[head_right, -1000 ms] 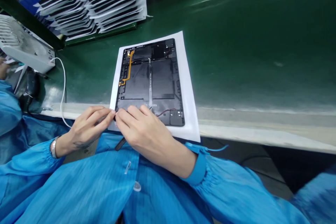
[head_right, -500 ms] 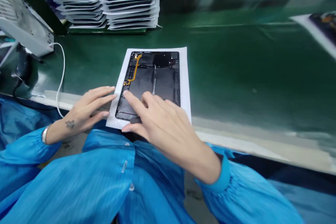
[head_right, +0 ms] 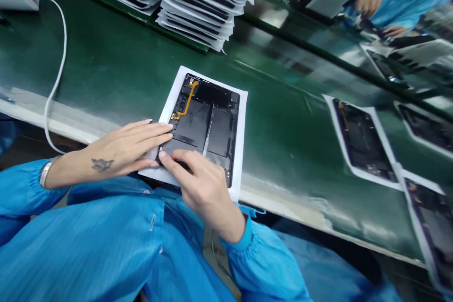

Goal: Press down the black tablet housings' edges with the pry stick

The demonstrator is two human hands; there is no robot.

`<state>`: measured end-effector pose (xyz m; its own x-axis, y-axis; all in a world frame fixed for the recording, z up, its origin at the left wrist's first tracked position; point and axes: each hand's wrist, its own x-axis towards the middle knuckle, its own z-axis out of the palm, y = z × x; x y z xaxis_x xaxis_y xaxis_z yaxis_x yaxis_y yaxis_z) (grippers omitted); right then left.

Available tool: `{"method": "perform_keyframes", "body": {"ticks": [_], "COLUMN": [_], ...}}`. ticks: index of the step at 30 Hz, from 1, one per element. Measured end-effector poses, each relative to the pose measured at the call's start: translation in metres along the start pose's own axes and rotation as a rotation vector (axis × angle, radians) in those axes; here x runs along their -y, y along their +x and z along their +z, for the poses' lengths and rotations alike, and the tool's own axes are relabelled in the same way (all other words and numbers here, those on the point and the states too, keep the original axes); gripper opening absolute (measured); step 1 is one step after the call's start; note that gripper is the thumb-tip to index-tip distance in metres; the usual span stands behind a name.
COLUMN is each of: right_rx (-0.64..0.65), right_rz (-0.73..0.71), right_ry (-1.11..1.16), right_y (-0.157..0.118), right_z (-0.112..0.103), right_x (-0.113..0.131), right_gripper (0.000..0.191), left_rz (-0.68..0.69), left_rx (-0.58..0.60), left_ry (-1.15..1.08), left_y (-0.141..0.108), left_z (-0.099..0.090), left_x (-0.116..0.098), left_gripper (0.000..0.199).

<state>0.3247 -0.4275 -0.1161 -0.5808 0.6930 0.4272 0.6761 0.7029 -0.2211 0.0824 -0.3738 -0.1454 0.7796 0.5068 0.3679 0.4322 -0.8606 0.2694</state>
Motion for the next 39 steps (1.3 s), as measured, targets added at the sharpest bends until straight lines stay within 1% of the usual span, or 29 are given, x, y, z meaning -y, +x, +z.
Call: {"method": "perform_keyframes", "body": {"ticks": [2,5,8,12,14,17,24,27,29,35,37,39], "right_rx": [-0.031,-0.003,0.015,0.044,0.042,0.035,0.190,0.263,0.277,0.216,0.226,0.233], "right_rz": [0.021,0.060,0.064,0.059,0.036,-0.051,-0.220,-0.279,-0.314,-0.333,-0.330,-0.300], "right_ry": [-0.043,-0.093,-0.092,-0.082,-0.113,-0.226,-0.426,-0.431,-0.428,-0.538,-0.519,-0.438], "right_y": [-0.001,0.000,0.000,0.001,0.002,0.006,0.024,0.030,0.031,0.030,0.030,0.027], "right_z": [0.004,0.008,0.008,0.007,0.007,0.005,-0.009,-0.016,-0.018,-0.015,-0.013,-0.011], "right_x": [0.002,0.004,0.004,0.005,0.006,0.007,0.009,0.007,0.007,0.016,0.015,0.009], "right_gripper": [0.040,0.035,0.031,0.032,0.032,0.028,0.022,0.023,0.024,0.016,0.018,0.022], "left_rz": [-0.006,0.000,0.014,0.012,0.005,0.005,0.026,0.036,0.033,0.034,0.037,0.031], "left_rx": [-0.024,-0.035,-0.036,-0.028,-0.030,-0.038,-0.049,-0.057,-0.051,-0.042,-0.042,-0.046], "left_ry": [0.002,0.039,0.081,0.090,0.085,0.084,0.089,0.097,0.094,0.075,0.072,0.063], "left_y": [0.000,0.000,0.001,0.002,0.002,0.001,0.003,0.002,0.001,0.000,0.000,0.000], "left_z": [0.002,0.004,0.004,0.004,0.004,0.005,0.004,0.005,0.006,0.008,0.007,0.006], "left_x": [-0.001,-0.003,-0.004,-0.004,-0.004,-0.004,-0.004,-0.003,-0.001,0.000,0.001,0.002], "left_gripper": [0.051,0.050,0.050,0.050,0.051,0.050,0.049,0.050,0.051,0.050,0.050,0.052]}}
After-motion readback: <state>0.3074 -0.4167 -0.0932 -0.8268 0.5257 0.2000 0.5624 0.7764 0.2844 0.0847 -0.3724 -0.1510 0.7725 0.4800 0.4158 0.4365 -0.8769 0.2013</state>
